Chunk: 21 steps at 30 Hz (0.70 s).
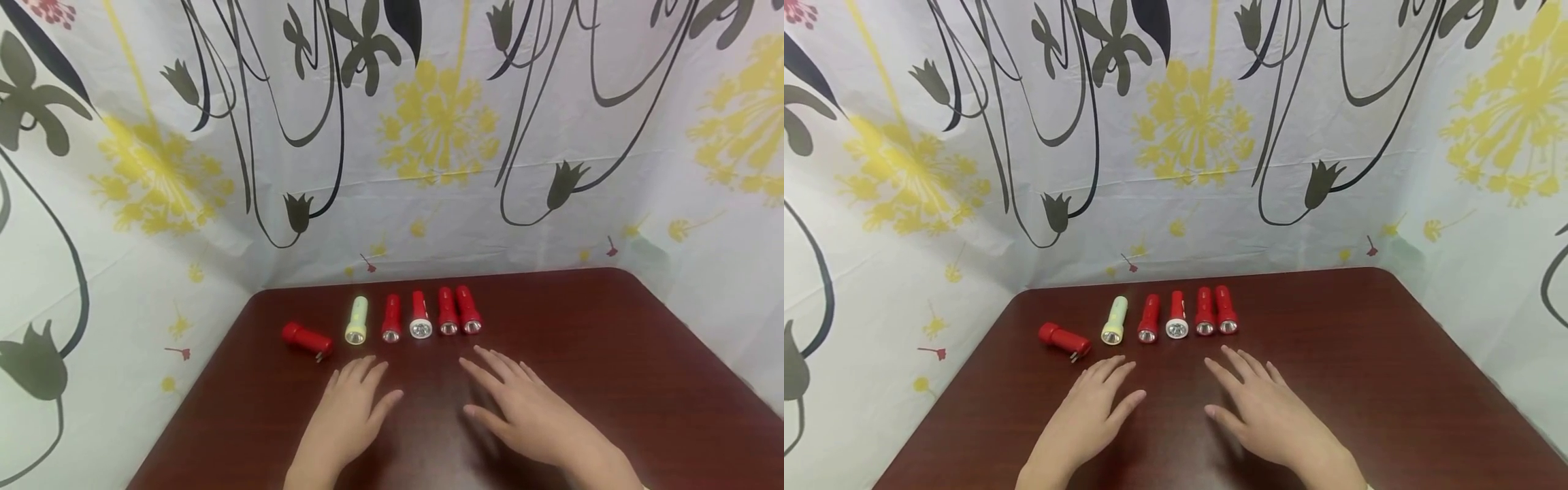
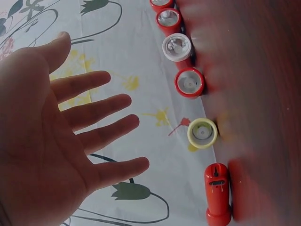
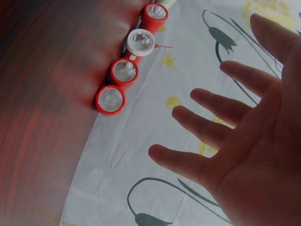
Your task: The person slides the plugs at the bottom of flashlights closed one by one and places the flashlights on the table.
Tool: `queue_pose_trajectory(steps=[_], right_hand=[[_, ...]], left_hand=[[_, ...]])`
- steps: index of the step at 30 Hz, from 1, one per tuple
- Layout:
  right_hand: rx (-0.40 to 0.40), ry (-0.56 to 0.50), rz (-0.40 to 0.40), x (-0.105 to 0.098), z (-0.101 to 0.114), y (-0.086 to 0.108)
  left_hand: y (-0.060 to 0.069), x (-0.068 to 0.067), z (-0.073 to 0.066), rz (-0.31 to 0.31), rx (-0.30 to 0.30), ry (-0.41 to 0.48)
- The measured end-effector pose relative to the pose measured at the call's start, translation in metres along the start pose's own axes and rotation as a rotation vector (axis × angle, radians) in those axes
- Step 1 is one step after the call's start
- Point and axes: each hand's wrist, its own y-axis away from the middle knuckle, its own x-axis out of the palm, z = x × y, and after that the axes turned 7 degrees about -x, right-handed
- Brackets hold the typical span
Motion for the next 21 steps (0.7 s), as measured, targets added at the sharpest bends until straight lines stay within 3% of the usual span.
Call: queue_pose_trajectory(steps=[7, 21], right_hand=[[-0.015, 0.005, -0.005, -0.0011, 0.0001, 0.0003], [-0.005, -0.007, 0.042, -0.0026, 0.0009, -0.0014]], left_hand=[[0.0, -0.0003, -0.0012, -0.028, 0.038, -0.014], [0.0012, 0.0025, -0.0004, -0.011, 0.024, -0.015]])
